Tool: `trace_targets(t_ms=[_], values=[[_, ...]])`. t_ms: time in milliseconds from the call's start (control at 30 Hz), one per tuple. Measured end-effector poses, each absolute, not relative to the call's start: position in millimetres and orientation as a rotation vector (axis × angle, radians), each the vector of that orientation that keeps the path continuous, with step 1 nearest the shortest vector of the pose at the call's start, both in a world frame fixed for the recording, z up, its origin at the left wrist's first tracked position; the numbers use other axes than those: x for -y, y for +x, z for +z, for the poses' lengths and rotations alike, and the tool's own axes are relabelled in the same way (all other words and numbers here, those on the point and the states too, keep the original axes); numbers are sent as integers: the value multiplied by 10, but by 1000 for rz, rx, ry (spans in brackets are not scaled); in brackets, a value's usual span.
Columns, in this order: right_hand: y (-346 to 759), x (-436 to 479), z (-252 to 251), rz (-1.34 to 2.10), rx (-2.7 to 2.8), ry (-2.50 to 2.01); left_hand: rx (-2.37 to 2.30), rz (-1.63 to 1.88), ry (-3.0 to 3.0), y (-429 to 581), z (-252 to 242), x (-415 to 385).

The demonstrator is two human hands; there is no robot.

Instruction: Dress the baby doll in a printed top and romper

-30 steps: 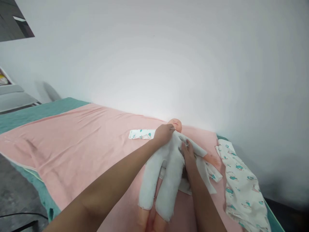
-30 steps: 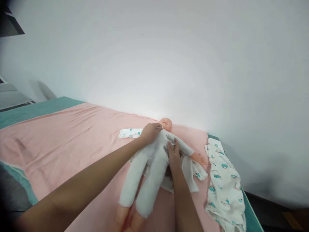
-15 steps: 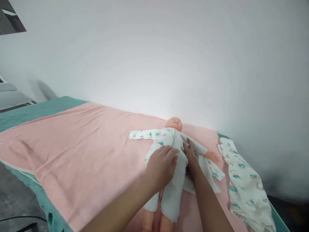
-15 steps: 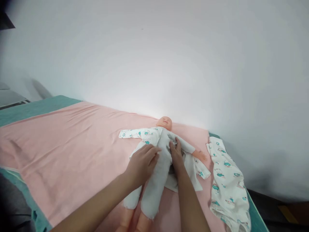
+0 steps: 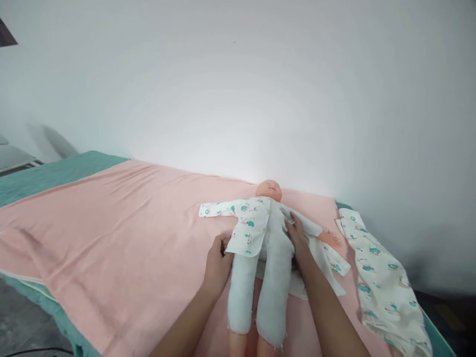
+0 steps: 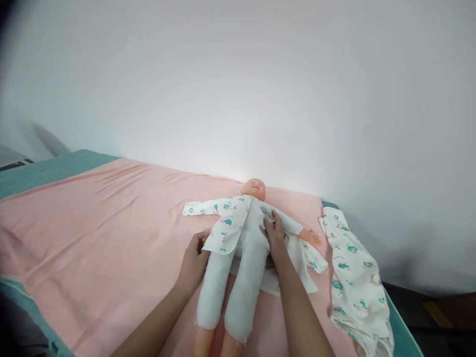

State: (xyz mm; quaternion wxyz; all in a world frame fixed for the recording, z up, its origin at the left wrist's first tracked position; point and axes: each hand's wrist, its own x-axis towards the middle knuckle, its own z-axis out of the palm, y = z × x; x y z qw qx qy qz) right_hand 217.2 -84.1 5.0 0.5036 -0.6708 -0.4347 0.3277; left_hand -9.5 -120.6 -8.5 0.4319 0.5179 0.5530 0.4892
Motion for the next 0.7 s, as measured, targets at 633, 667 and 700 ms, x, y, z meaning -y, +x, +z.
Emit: trace_targets(t_ms=[633,667,700], values=[[2514,1003,532,569,1613,-1964,-1456,1348,1585,-268,-31,1715],[2639,1034,600,539,1639,-2047,-1447,1397,1625,-247,39,1682],[2776,1066,651,493,1646,-2135,-1447,1431,1667,-211,117,1627]])
